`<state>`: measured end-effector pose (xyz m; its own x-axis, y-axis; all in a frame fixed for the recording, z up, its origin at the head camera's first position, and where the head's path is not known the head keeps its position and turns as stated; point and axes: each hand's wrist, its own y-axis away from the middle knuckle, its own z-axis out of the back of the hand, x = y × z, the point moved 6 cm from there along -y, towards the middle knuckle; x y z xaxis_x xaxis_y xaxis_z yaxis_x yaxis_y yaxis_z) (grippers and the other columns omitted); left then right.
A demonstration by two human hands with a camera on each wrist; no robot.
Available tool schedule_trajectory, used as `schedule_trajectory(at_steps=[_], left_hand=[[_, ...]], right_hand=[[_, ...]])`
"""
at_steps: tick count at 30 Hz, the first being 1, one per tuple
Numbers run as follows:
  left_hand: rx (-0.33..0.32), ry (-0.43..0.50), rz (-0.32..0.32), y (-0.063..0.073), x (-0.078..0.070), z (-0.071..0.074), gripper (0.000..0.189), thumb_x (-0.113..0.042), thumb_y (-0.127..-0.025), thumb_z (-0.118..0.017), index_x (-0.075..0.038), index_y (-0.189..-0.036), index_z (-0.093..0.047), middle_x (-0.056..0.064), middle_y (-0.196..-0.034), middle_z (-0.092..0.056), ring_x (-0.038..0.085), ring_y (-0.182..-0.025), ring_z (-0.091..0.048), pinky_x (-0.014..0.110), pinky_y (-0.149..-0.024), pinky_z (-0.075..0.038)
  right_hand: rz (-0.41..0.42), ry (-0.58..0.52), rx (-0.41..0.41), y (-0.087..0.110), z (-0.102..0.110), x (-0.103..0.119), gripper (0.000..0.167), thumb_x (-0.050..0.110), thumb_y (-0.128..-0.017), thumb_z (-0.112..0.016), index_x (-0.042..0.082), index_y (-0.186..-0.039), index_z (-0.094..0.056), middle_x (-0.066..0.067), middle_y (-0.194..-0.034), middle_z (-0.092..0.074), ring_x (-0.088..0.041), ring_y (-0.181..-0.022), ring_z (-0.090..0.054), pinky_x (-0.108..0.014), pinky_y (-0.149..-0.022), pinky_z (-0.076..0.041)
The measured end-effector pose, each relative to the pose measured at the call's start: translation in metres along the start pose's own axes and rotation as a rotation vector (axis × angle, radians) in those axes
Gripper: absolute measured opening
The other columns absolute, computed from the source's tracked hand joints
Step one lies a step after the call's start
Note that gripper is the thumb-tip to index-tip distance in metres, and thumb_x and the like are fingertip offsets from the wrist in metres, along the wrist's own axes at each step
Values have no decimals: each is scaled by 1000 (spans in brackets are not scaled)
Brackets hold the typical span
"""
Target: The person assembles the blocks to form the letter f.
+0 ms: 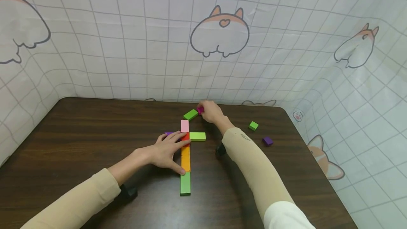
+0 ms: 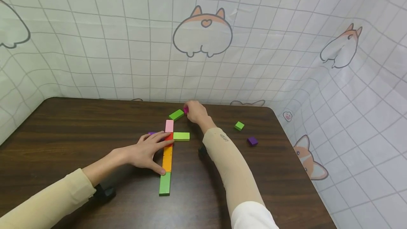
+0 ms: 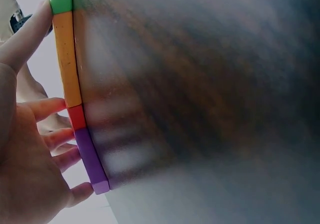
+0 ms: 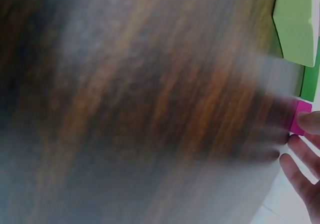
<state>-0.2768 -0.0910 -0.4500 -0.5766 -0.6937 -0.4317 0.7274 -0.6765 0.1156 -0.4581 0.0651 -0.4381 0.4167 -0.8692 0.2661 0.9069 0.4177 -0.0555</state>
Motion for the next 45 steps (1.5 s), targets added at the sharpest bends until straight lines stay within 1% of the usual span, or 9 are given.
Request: schedule_trajectory(at_steps=[9, 16, 19, 23, 26, 29, 39, 41, 45], left_hand=[[4, -6, 5, 0, -2, 0, 107, -64, -77, -80, -14, -160, -37, 17, -168, -19, 40, -153, -13, 74, -112, -8], [-1, 3, -3, 0, -5, 1, 106, -63, -77, -81, -12, -160, -37, 17, -167, -20, 40, -152, -13, 75, -111, -9], [-3, 6, -4, 0, -6, 1, 106, -62, -77, -81, -12, -160, -37, 18, -167, -20, 40, -152, -13, 75, -111, -10], [-5, 1, 1, 0, -6, 0, 107, -63, -77, -81, -13, -160, -37, 17, -167, -20, 40, -152, -13, 74, -112, -10], [-8, -4, 3, 0, -6, 0, 107, -64, -76, -81, -13, -160, -37, 17, -167, -20, 40, -152, -13, 74, -112, -9], [-10, -3, 3, 0, -6, 0, 107, -64, -77, -80, -12, -160, -38, 17, -167, -20, 40, -152, -14, 74, -112, -10], [-12, 1, 1, 1, -8, -1, 107, -62, -77, -81, -11, -160, -37, 18, -167, -20, 40, -152, -14, 74, -111, -10], [-9, 0, 3, 1, -8, -1, 107, -62, -77, -81, -11, -160, -37, 18, -167, -20, 40, -152, -14, 74, -111, -10], [-5, -6, 10, 1, -7, -2, 108, -63, -76, -81, -12, -160, -36, 17, -167, -20, 40, -152, -13, 74, -112, -10]], right_hand=[[10, -48, -32, 3, 1, -4, 30, 6, -98, -68, 5, -128, -69, -11, -120, -69, -26, -108, -63, -42, -93, -52], [24, -66, -24, 6, 1, -7, 28, 10, -100, -68, 4, -127, -68, -12, -119, -68, -26, -108, -63, -41, -93, -52], [24, -100, -16, 9, 3, -8, 31, 10, -100, -69, 3, -130, -66, -14, -123, -66, -27, -110, -63, -40, -94, -52], [24, -142, -3, 15, 8, -11, 38, 8, -99, -69, 1, -136, -61, -16, -132, -63, -29, -114, -64, -41, -96, -53], [21, -147, 10, 21, 13, -17, 40, 8, -99, -68, 1, -138, -60, -15, -137, -61, -30, -115, -64, -42, -95, -53], [13, -142, 16, 29, 19, -27, 39, 8, -100, -68, 1, -137, -61, -14, -137, -61, -30, -114, -63, -42, -94, -52], [5, -91, 30, 63, 39, -66, 35, 11, -98, -70, 3, -132, -66, -14, -125, -66, -31, -112, -61, -48, -95, -50], [1, -88, 28, 71, 41, -71, 34, 11, -98, -71, 3, -131, -66, -14, -125, -66, -31, -111, -61, -48, -95, -50], [23, -90, 4, 83, 47, -77, 34, 9, -96, -72, 0, -128, -67, -16, -124, -67, -32, -110, -62, -49, -94, -50]])
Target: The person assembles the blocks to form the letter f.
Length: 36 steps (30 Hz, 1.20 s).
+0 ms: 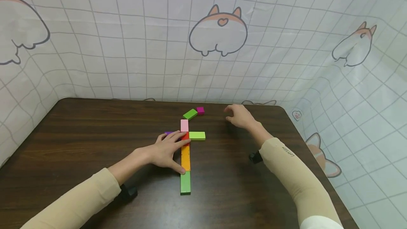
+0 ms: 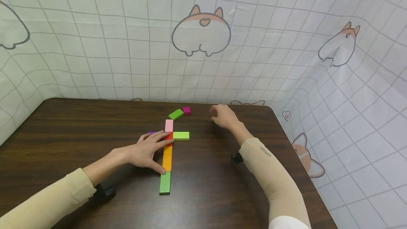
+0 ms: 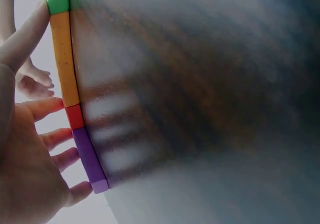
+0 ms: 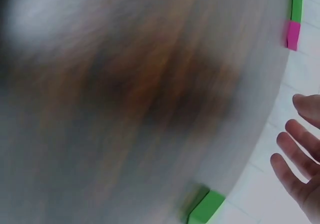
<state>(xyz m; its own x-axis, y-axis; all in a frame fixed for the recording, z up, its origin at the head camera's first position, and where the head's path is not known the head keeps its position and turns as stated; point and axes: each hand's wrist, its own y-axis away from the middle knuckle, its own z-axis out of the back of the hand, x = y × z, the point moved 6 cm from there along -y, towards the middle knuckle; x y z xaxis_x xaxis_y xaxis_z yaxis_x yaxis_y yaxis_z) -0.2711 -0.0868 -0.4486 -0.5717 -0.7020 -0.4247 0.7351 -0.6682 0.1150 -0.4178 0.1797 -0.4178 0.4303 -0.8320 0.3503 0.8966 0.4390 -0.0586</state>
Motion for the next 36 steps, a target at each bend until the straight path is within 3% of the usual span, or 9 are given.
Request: schedule_trajectory(at_steps=[11, 21, 30, 36], left_hand=[[3, 7, -5, 0, 0, 0, 107, -63, -77, -81, -12, -161, -36, 17, -167, -19, 40, -152, -14, 75, -111, -10], [-1, 8, 6, 1, -2, -2, 108, -65, -77, -81, -14, -161, -35, 15, -168, -18, 38, -153, -13, 75, -111, -10], [0, 8, 9, 2, -5, -4, 108, -65, -77, -80, -14, -161, -35, 15, -168, -18, 38, -153, -13, 75, -111, -10], [1, 11, 13, 2, -5, -4, 108, -64, -77, -81, -14, -161, -35, 15, -168, -18, 38, -153, -13, 75, -111, -10]], right_hand=[[3, -30, -45, 32, 12, -24, 36, 10, -96, -73, -4, -128, -65, -21, -127, -65, -40, -116, -60, -54, -97, -48], [-97, -87, -45, 55, 18, -60, 47, 13, -96, -73, -7, -136, -57, -27, -137, -58, -45, -127, -53, -56, -105, -43], [-173, -121, -75, 68, 20, -89, 48, 18, -96, -74, -8, -133, -58, -28, -130, -62, -44, -122, -57, -56, -103, -44], [-192, -116, -51, 72, 19, -98, 52, 24, -96, -75, -9, -132, -58, -28, -129, -62, -44, -117, -58, -57, -99, -46]])
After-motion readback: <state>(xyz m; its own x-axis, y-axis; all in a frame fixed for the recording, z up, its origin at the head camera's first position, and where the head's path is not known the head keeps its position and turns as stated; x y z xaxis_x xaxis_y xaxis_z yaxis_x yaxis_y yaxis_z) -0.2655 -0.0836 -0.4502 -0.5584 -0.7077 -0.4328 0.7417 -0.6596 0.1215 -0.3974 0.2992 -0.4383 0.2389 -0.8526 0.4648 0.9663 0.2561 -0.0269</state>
